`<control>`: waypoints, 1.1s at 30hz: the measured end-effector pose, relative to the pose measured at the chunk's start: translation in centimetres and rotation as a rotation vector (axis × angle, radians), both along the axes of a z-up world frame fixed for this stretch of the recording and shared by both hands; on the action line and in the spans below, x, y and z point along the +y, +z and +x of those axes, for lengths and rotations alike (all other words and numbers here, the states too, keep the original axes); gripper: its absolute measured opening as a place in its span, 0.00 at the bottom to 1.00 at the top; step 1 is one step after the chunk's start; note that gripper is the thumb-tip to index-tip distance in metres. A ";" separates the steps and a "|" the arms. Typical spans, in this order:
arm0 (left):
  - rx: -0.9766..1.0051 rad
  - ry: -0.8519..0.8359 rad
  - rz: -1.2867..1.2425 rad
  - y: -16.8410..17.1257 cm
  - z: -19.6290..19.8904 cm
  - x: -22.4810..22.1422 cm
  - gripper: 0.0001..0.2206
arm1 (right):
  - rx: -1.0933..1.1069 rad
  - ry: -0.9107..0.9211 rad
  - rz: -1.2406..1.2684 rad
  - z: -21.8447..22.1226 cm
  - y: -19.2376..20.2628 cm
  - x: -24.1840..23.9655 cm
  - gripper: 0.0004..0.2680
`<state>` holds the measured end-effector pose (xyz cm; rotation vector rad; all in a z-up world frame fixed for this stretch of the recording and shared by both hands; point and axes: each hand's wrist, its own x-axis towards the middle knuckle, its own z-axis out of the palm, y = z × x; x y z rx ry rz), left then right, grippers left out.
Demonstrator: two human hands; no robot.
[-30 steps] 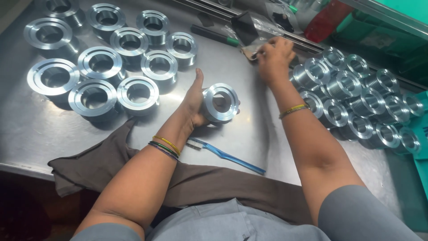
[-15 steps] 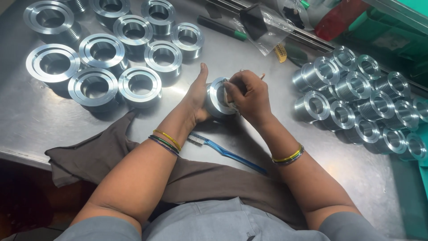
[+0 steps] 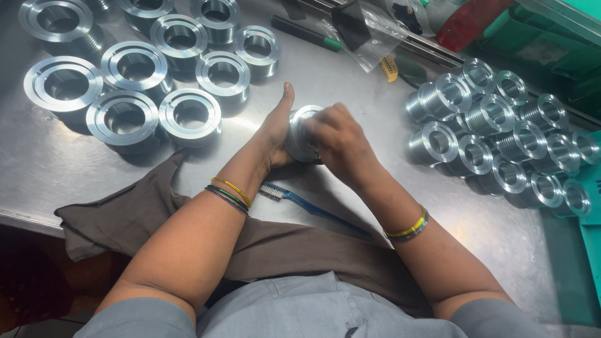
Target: Inspecting and cleaning grooves of metal pulley components at a workstation.
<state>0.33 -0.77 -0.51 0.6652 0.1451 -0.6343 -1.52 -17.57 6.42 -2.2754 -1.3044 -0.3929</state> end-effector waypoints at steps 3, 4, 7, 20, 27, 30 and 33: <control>0.013 0.053 0.019 -0.2 0.0 -0.2 0.43 | -0.031 -0.105 0.012 0.7 -0.8 0.1 0.13; 0.011 0.053 0.018 0.0 0.0 -0.1 0.43 | -0.033 -0.105 0.011 0.7 -0.8 0.1 0.13; 0.010 0.017 0.037 0.2 -0.3 0.0 0.45 | 0.018 -0.080 -0.010 0.3 -0.7 -0.1 0.13; 0.007 0.012 0.051 1.2 -0.6 -0.1 0.44 | 0.071 -0.154 -0.145 1.6 1.7 -1.5 0.09; -0.010 0.030 0.011 0.9 -0.6 0.1 0.50 | 0.043 -0.288 0.059 9.8 5.1 -6.8 0.07; 0.006 0.066 -0.029 -0.2 0.0 0.0 0.50 | -0.322 -0.298 0.133 10.5 6.9 -7.0 0.07; 0.063 0.105 -0.065 0.6 -0.2 0.0 0.48 | -0.514 -0.323 0.087 7.9 9.1 -5.1 0.09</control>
